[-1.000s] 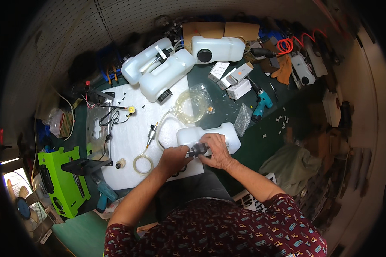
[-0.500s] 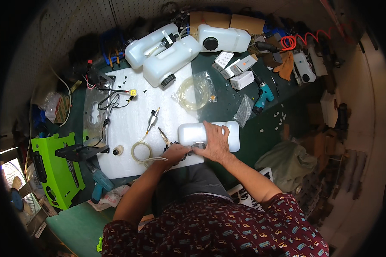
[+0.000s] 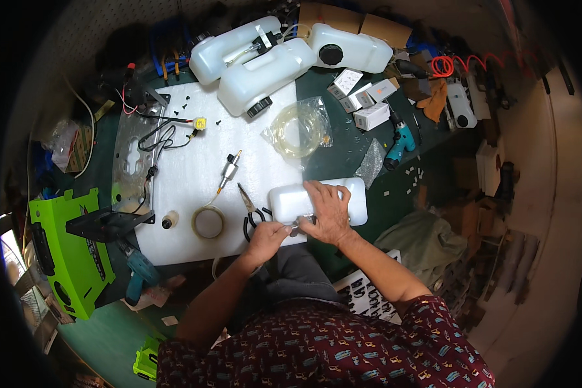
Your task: The person assembles white plastic containers at a cluttered workbench. They insert a metal nozzle into a container, cut a plastic bag with scissors, and use a screwdriver to tighten a component on the container.
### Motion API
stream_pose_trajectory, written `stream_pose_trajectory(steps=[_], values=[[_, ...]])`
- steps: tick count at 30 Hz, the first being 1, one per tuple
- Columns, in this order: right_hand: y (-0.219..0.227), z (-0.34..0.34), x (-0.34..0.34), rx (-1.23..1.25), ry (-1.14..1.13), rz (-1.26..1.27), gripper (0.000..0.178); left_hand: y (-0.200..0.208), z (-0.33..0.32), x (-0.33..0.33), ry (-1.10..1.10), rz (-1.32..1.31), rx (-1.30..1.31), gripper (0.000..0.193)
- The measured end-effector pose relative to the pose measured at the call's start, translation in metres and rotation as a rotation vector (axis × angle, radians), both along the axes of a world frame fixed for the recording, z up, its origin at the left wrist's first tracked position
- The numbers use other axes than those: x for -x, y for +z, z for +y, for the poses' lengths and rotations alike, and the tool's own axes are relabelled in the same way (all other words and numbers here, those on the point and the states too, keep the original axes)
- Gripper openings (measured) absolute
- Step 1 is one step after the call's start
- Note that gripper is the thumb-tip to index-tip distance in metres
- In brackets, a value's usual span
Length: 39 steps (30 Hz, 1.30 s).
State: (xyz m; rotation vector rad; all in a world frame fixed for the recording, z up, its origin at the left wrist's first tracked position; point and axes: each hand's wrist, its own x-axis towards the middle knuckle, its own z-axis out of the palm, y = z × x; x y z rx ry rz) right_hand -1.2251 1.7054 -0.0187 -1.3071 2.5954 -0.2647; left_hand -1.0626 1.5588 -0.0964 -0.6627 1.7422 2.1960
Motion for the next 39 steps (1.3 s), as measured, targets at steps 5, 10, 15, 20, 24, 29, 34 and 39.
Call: stream_pose_trajectory(steps=[5,10,15,20,24,29,34,39], values=[[0.011,0.004,0.01,-0.045,0.136,-0.036,0.104,0.011,-0.002,0.005,0.036,-0.165,-0.149,0.037],[0.02,0.005,0.015,-0.086,0.212,-0.08,0.123,0.016,-0.008,0.012,-0.093,-0.345,-0.362,0.035],[0.02,0.007,0.015,-0.095,0.24,-0.065,0.124,0.008,-0.003,0.019,-0.236,-0.307,-0.43,0.035],[0.021,0.007,0.017,-0.062,0.272,-0.059,0.118,-0.002,0.006,0.01,-0.213,-0.209,-0.412,0.033],[0.022,0.006,0.015,-0.103,0.286,-0.067,0.113,-0.005,0.016,0.006,-0.137,-0.171,-0.422,0.032],[0.02,0.005,0.019,-0.113,0.306,-0.071,0.112,0.001,0.013,0.007,-0.154,-0.115,-0.336,0.033],[0.016,0.008,0.024,-0.139,0.32,-0.106,0.112,0.005,0.017,0.003,-0.122,-0.089,-0.245,0.033],[0.014,0.01,0.028,-0.162,0.355,-0.114,0.115,-0.006,0.041,-0.003,0.093,0.025,-0.24,0.033]])
